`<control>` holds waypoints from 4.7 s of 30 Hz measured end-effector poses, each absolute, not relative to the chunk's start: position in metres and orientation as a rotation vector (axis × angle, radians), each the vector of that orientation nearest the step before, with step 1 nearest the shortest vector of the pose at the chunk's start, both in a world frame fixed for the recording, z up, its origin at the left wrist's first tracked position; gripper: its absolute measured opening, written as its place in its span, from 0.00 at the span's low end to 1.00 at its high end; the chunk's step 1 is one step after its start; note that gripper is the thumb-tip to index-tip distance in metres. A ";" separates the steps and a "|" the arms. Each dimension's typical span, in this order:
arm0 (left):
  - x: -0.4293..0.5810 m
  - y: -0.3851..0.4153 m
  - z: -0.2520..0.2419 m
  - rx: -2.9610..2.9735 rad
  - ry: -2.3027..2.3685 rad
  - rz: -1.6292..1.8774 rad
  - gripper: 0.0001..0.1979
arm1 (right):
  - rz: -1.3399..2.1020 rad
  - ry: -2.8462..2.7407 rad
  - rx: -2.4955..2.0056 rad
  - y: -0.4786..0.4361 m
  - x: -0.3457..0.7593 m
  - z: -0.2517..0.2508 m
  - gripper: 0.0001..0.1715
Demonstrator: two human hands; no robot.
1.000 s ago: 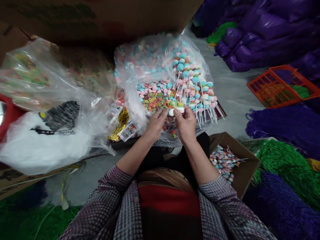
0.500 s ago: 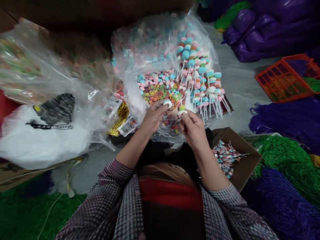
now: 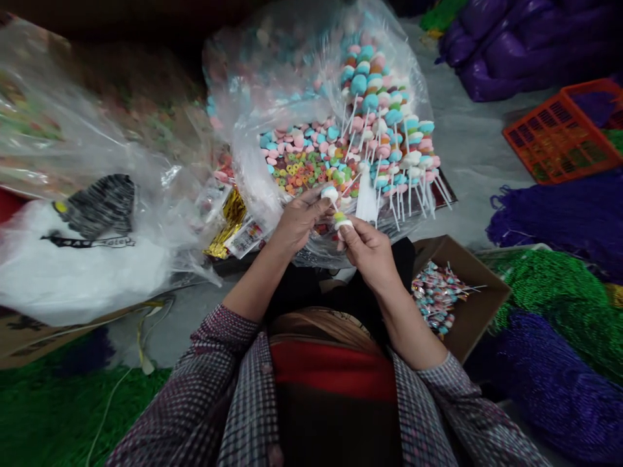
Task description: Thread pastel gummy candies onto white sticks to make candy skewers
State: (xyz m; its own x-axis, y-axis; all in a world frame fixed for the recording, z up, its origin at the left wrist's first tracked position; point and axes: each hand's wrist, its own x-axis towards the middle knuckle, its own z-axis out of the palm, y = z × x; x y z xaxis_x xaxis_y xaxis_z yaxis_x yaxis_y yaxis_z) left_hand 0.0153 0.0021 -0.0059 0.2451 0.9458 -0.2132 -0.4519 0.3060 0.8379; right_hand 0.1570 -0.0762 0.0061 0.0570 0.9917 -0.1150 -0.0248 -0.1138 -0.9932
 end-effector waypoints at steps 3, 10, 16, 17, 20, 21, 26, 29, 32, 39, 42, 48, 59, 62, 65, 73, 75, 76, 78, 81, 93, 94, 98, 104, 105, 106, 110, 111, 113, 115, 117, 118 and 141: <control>0.014 0.003 -0.008 0.738 0.872 1.134 0.11 | 1.243 -1.103 -1.316 -0.077 0.158 0.006 0.26; 0.012 0.005 -0.016 0.824 0.853 1.087 0.16 | 1.202 -1.166 -1.330 -0.075 0.159 0.006 0.25; 0.011 -0.002 -0.013 1.108 0.997 1.127 0.15 | 1.127 -1.288 -1.383 -0.074 0.163 0.009 0.28; 0.012 -0.003 -0.010 1.166 1.031 1.133 0.15 | 1.114 -1.301 -1.390 -0.074 0.163 0.009 0.29; 0.013 -0.006 -0.002 1.306 1.087 1.176 0.14 | 1.110 -1.302 -1.401 -0.074 0.161 0.009 0.31; 0.014 -0.007 0.000 1.328 1.091 1.190 0.14 | 1.122 -1.283 -1.402 -0.073 0.160 0.009 0.31; 0.017 -0.002 -0.008 1.136 1.078 1.181 0.12 | 1.369 -1.024 -1.300 -0.076 0.156 0.009 0.24; 0.014 0.004 -0.017 1.012 1.062 1.191 0.10 | 1.510 -0.959 -1.244 -0.086 0.159 0.009 0.31; 0.009 0.009 -0.022 1.040 1.084 1.205 0.11 | 1.578 -0.956 -1.288 -0.101 0.165 0.008 0.35; 0.013 0.002 -0.020 1.407 1.154 1.206 0.12 | 1.356 -1.025 -1.476 -0.118 0.163 0.007 0.23; 0.017 -0.001 -0.015 1.480 1.172 1.204 0.15 | 1.296 -1.018 -1.469 -0.119 0.157 0.007 0.21; 0.026 -0.011 -0.012 1.573 1.087 1.147 0.19 | 1.235 -0.978 -1.448 -0.117 0.154 0.001 0.20; -0.010 0.053 -0.027 1.972 1.347 1.123 0.13 | 1.329 -0.789 -1.305 -0.103 0.163 -0.003 0.23; -0.014 0.088 -0.039 2.176 1.548 0.930 0.07 | 1.330 -0.753 -1.291 -0.107 0.164 -0.003 0.22; -0.008 0.103 -0.045 2.247 1.673 0.765 0.07 | 1.316 -0.725 -1.284 -0.108 0.167 -0.004 0.22; -0.007 0.104 -0.031 2.280 1.712 0.585 0.12 | 1.293 -0.724 -1.267 -0.108 0.168 -0.004 0.22; -0.009 0.099 -0.028 2.338 1.680 0.577 0.11 | 1.295 -0.728 -1.267 -0.108 0.168 -0.005 0.22; -0.010 0.096 -0.026 2.359 1.680 0.555 0.11 | 1.295 -0.730 -1.268 -0.108 0.168 -0.006 0.22; -0.013 0.089 -0.021 2.364 1.717 0.489 0.11 | 1.296 -0.735 -1.273 -0.109 0.168 -0.005 0.22; -0.019 0.083 -0.014 2.335 1.793 0.441 0.13 | 1.301 -0.750 -1.284 -0.109 0.167 -0.004 0.22; -0.023 0.077 -0.005 2.286 1.752 0.408 0.12 | 1.291 -0.729 -1.297 -0.109 0.167 -0.005 0.23; -0.023 0.077 -0.004 2.296 1.736 0.382 0.11 | 1.291 -0.725 -1.298 -0.109 0.167 -0.006 0.23; -0.021 0.080 -0.010 2.324 1.630 0.381 0.12 | 1.294 -0.712 -1.307 -0.110 0.168 -0.007 0.23; -0.003 0.082 -0.025 2.333 1.587 0.517 0.08 | 1.279 -0.755 -1.336 -0.110 0.168 -0.007 0.23; -0.001 0.080 -0.026 2.325 1.570 0.561 0.07 | 1.275 -0.761 -1.340 -0.110 0.168 -0.008 0.23; 0.001 0.079 -0.027 2.315 1.557 0.594 0.07 | 1.273 -0.765 -1.344 -0.110 0.169 -0.008 0.23; 0.003 0.072 -0.027 2.320 1.552 0.575 0.05 | 1.283 -0.788 -1.354 -0.109 0.170 -0.012 0.23; 0.002 0.070 -0.026 2.330 1.547 0.563 0.04 | 1.288 -0.796 -1.357 -0.109 0.169 -0.013 0.23; 0.000 0.069 -0.026 2.334 1.532 0.577 0.03 | 1.299 -0.812 -1.368 -0.109 0.169 -0.014 0.23; -0.002 0.068 -0.026 2.272 1.521 0.680 0.04 | 1.299 -0.836 -1.391 -0.110 0.168 -0.015 0.24; -0.001 0.068 -0.026 2.084 1.476 0.837 0.04 | 1.293 -0.876 -1.415 -0.110 0.167 -0.014 0.24; 0.000 0.068 -0.025 1.942 1.424 0.916 0.03 | 1.285 -0.901 -1.424 -0.110 0.167 -0.013 0.24; 0.016 0.023 -0.011 1.475 1.077 1.285 0.05 | 1.254 -0.976 -1.456 -0.107 0.162 0.002 0.23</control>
